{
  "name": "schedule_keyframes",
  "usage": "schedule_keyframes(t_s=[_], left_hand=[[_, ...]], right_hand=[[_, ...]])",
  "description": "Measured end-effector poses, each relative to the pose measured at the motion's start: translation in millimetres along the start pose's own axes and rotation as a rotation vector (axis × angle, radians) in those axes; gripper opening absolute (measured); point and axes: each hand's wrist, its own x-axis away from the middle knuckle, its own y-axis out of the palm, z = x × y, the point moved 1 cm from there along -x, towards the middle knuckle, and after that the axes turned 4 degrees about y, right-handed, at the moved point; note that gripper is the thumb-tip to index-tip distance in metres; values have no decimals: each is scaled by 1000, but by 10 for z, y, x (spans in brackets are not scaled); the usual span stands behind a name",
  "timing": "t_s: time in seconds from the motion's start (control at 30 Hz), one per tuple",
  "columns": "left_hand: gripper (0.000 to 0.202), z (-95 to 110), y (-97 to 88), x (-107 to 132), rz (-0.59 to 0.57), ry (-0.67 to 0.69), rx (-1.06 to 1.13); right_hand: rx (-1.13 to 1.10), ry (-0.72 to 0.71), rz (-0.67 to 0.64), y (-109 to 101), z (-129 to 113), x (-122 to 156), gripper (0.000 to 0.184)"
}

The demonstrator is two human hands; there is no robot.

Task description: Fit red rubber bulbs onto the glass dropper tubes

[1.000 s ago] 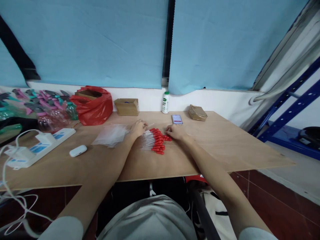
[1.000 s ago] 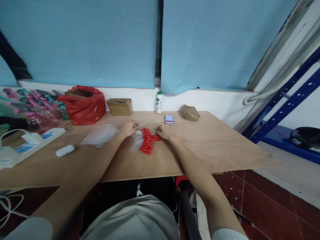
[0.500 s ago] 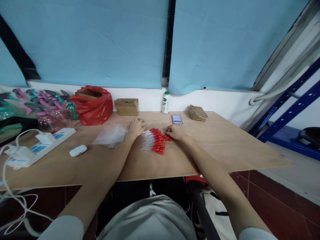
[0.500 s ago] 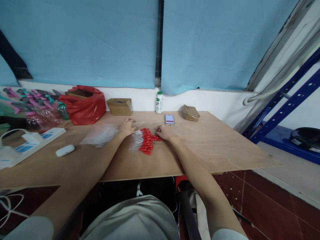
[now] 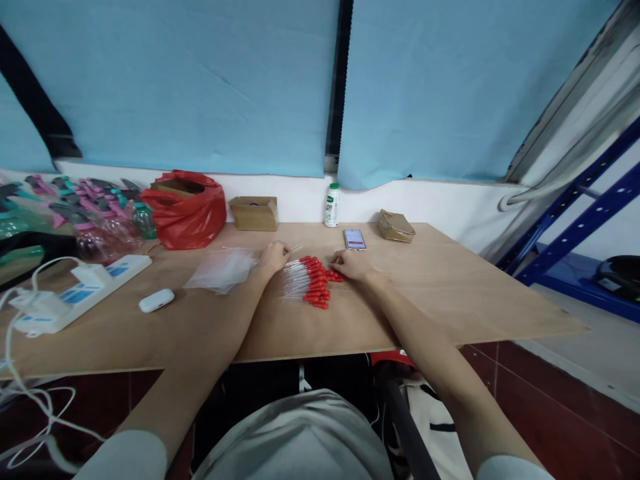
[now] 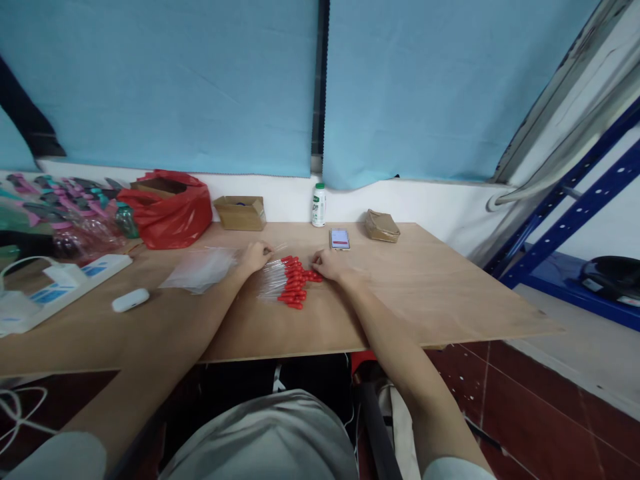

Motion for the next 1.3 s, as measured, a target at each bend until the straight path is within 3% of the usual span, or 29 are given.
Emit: schedule_keyframes(t_s=[0.2, 0.47, 0.73, 0.9, 1.3], left_hand=[[19, 49, -8, -7, -40, 104, 58], [32, 16, 150, -58, -101, 277, 294], [27, 53, 102, -42, -95, 312, 191], [32, 72, 55, -15, -95, 241, 211], [23, 85, -14, -6, -89, 245, 141]], right_hand=[[4, 17, -12, -1, -9, 5, 15], [42, 27, -22, -32, -34, 25, 18], [38, 40, -32, -43, -57, 36, 17], [28, 45, -28, -57, -74, 45, 17], [28, 37, -29, -57, -70, 45, 16]])
